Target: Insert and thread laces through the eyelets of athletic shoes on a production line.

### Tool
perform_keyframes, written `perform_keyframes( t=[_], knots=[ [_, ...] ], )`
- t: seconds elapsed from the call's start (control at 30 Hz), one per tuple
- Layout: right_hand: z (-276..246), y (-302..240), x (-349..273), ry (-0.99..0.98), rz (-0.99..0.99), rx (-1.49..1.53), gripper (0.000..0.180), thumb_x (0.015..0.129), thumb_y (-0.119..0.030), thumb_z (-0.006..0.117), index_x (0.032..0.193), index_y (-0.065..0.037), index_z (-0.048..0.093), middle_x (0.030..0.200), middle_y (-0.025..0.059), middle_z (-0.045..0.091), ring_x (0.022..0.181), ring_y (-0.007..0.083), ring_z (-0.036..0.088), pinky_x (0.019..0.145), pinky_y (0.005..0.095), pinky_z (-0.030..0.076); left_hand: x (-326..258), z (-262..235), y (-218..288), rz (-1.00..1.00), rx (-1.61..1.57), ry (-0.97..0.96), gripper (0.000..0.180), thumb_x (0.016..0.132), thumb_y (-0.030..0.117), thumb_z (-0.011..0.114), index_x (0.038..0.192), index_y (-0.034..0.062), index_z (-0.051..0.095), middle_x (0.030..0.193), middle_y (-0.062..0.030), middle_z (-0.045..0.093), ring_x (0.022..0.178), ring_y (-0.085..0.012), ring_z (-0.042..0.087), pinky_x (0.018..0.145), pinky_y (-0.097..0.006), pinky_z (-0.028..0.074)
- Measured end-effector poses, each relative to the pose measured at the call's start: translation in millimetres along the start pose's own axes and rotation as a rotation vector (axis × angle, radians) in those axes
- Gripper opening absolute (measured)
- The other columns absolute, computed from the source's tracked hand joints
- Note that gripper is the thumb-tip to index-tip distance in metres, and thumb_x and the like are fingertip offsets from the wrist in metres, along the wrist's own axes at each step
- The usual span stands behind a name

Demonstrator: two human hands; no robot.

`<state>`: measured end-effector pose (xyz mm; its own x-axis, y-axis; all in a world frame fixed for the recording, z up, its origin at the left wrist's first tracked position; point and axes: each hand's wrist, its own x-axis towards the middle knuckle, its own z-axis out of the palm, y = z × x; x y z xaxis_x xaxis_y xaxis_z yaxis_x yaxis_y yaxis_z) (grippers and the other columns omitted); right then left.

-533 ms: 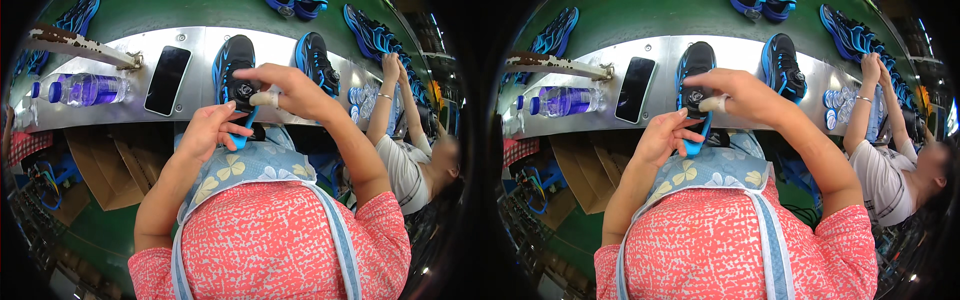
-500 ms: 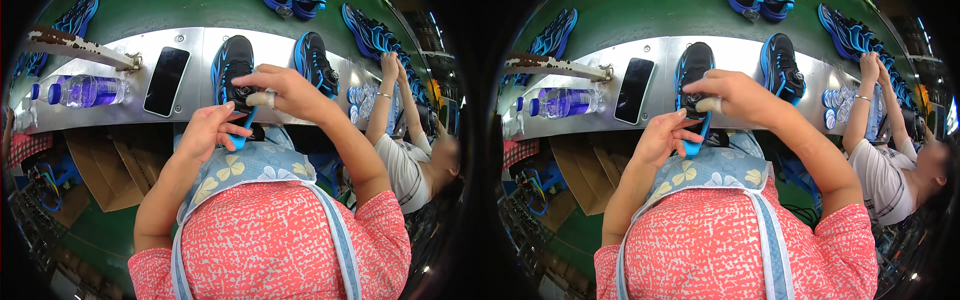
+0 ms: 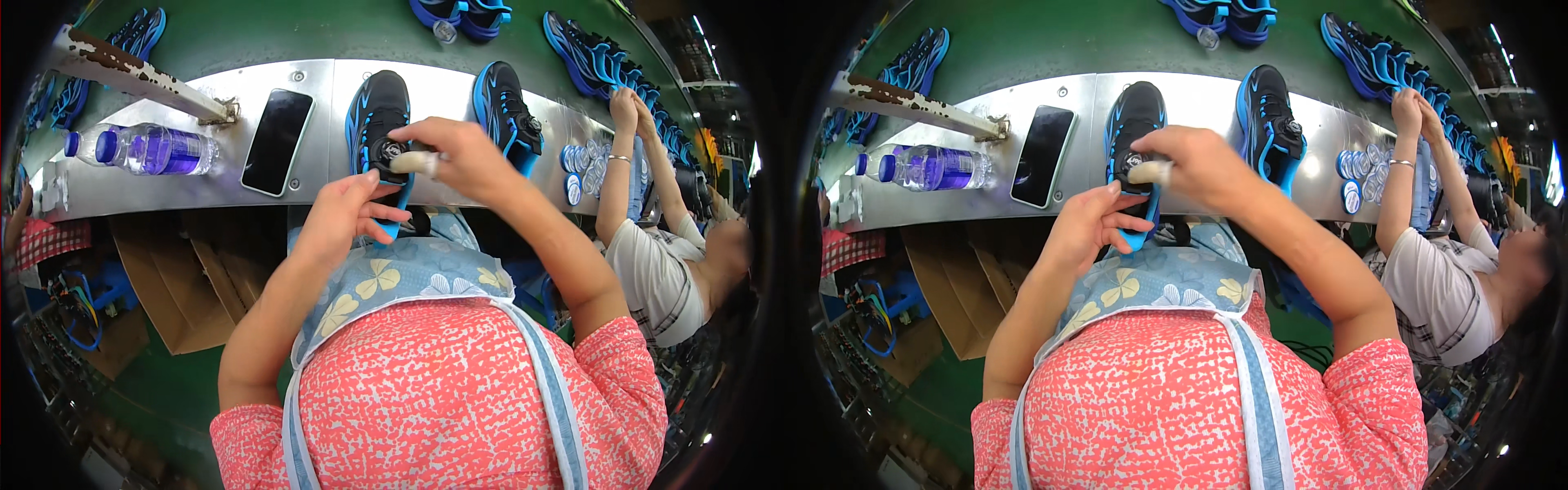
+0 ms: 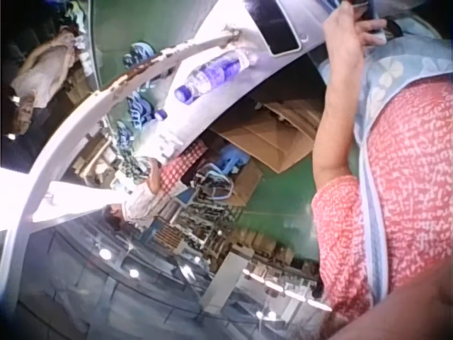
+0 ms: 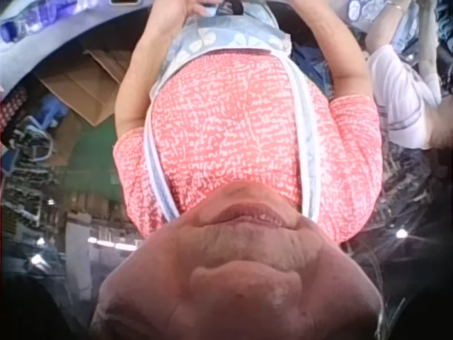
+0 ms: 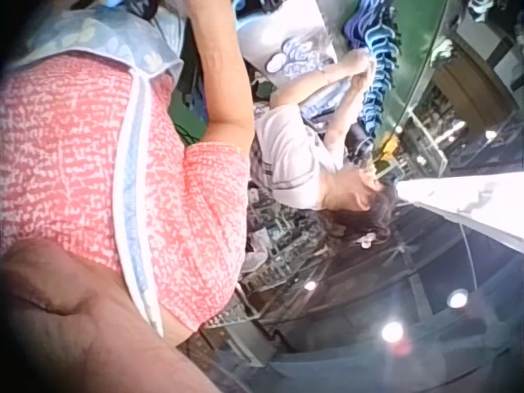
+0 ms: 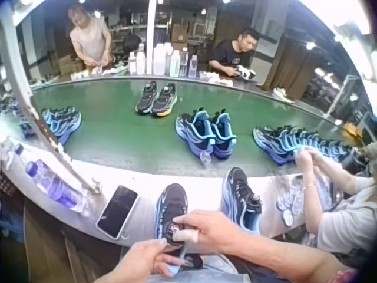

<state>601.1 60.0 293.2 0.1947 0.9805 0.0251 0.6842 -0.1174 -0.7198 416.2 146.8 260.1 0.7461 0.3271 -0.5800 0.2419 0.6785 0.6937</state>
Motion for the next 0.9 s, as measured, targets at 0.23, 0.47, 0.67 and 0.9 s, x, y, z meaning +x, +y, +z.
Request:
perform_keyframes(
  t=[0.23,0.47,0.67,0.9],
  knots=[
    [-103.1,115.2,-55.1,0.493,0.604,0.209,0.053,0.097,-0.05,0.035,0.127,-0.011,0.055,0.105,0.0036,0.061,0.088,0.0128,0.058,0.078,0.0282,0.049,-33.0,27.5,-5.6,0.76,1.118,0.044,0.06,0.075,0.014,0.069,0.131,0.0119,0.05,0.105,-0.0177,0.057,0.102,-0.036,0.051,0.089,-0.043,0.041],
    [27.9,73.0,-60.0,0.346,0.289,0.004,0.044,0.097,-0.028,0.043,0.138,-0.011,0.04,0.12,0.0127,0.054,0.102,0.0201,0.058,0.076,0.0302,0.052,6.9,68.9,-26.6,0.723,1.493,0.054,0.069,0.072,0.025,0.075,0.134,0.0179,0.046,0.105,-0.0266,0.05,0.096,-0.0428,0.052,0.083,-0.046,0.046],
    [-15.9,96.4,-70.1,0.256,0.513,0.606,0.036,0.099,-0.019,0.038,0.132,-0.009,0.047,0.115,0.0138,0.057,0.095,0.0161,0.061,0.077,0.0274,0.05,56.8,15.0,53.6,0.938,1.256,0.208,0.023,0.075,0.025,0.072,0.091,0.0097,0.065,0.078,-0.0146,0.06,0.074,-0.0341,0.06,0.066,-0.043,0.048],
    [-6.1,99.2,-88.6,0.089,0.615,0.56,0.03,0.098,-0.019,0.045,0.122,-0.008,0.058,0.098,0.0057,0.063,0.081,0.0113,0.06,0.073,0.0259,0.049,183.5,-22.3,186.9,1.208,1.681,0.928,0.009,0.076,0.015,0.062,0.077,0.006,0.063,0.076,-0.0147,0.062,0.075,-0.0335,0.06,0.066,-0.043,0.047]
  ],
)
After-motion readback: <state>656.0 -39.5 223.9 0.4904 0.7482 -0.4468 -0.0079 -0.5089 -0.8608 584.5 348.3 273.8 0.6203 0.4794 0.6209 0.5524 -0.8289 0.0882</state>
